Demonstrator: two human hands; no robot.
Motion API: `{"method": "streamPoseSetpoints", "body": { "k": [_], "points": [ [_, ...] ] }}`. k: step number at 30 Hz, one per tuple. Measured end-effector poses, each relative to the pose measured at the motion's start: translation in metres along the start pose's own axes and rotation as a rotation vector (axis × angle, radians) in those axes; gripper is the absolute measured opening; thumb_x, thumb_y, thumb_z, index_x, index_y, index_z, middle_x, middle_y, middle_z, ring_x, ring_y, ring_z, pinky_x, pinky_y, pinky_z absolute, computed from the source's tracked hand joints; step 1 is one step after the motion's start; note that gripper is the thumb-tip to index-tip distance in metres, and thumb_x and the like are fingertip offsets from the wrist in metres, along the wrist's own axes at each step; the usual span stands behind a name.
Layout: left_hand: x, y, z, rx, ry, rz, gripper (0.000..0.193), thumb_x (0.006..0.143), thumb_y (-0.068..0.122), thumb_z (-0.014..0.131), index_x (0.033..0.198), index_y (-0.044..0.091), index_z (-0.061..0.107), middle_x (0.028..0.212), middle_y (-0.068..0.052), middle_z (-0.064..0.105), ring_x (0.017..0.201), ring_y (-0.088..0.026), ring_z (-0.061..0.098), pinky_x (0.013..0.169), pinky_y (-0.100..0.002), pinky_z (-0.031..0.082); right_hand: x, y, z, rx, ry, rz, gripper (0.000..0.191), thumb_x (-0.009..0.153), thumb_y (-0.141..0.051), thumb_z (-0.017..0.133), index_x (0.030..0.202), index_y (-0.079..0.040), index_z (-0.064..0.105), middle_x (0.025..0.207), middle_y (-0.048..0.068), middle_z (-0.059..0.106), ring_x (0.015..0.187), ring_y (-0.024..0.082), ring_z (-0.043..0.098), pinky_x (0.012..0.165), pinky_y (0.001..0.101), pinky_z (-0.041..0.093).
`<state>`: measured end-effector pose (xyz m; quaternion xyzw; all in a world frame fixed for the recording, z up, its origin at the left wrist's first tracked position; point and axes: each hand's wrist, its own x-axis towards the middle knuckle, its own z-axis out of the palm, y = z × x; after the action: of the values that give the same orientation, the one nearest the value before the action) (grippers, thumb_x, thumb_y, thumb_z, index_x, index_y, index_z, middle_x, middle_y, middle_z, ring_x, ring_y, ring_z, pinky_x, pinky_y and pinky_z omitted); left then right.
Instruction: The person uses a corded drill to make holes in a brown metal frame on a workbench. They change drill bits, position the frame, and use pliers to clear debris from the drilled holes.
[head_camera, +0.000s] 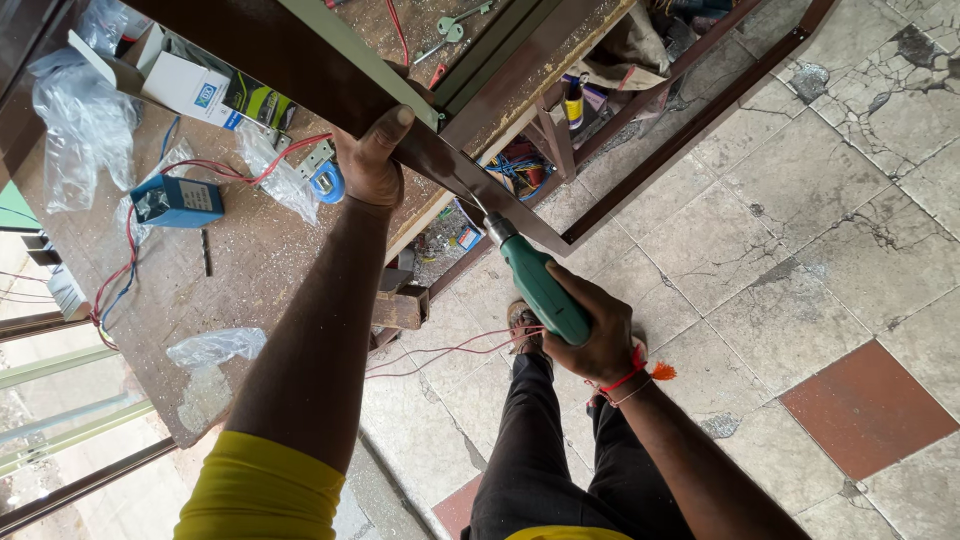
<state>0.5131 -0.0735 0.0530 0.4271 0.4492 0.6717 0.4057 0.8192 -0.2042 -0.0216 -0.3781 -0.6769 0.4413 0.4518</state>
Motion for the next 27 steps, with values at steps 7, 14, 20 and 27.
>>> {"method": "streamPoseSetpoints", "body": {
  "k": [7, 14, 20, 27],
  "points": [
    [-0.002, 0.006, 0.005, -0.007, -0.005, -0.045, 0.067, 0.078, 0.022, 0.091, 0.13, -0.001, 0.055, 0.113, -0.016, 0.066, 0.106, -0.034, 0.069, 0.099, -0.047, 0.056, -0.003, -0.003, -0.004, -0.005, -0.02, 0.091, 0.078, 0.067, -0.009, 0.073, 0.144, -0.003, 0.058, 0.121, 0.017, 0.074, 0.1, 0.023, 0.077, 0.087, 0.0335, 0.061],
    [0.002, 0.005, 0.002, 0.088, -0.044, 0.007, 0.066, 0.076, 0.031, 0.09, 0.126, 0.001, 0.059, 0.11, -0.012, 0.069, 0.106, -0.028, 0.07, 0.098, -0.043, 0.058, -0.009, 0.011, -0.011, 0.219, -0.052, 0.171, 0.076, 0.075, -0.005, 0.073, 0.148, 0.0, 0.053, 0.128, 0.016, 0.072, 0.107, 0.018, 0.071, 0.094, 0.0317, 0.059],
    [0.002, 0.009, 0.007, 0.106, -0.072, 0.031, 0.063, 0.078, 0.033, 0.089, 0.124, 0.002, 0.061, 0.109, -0.012, 0.071, 0.103, -0.028, 0.071, 0.097, -0.042, 0.058, -0.016, 0.022, -0.01, 0.177, -0.035, 0.27, 0.08, 0.068, -0.004, 0.075, 0.146, -0.002, 0.056, 0.116, 0.013, 0.075, 0.096, 0.014, 0.07, 0.086, 0.0288, 0.058],
    [0.005, -0.008, -0.011, 0.166, -0.095, 0.06, 0.054, 0.083, 0.034, 0.087, 0.12, 0.001, 0.063, 0.112, -0.012, 0.072, 0.103, -0.027, 0.07, 0.097, -0.04, 0.058, -0.039, 0.029, -0.013, 0.305, 0.03, 0.383, 0.082, 0.069, -0.007, 0.075, 0.148, 0.0, 0.057, 0.12, 0.014, 0.072, 0.099, 0.016, 0.065, 0.087, 0.0305, 0.055]
  ]
}}
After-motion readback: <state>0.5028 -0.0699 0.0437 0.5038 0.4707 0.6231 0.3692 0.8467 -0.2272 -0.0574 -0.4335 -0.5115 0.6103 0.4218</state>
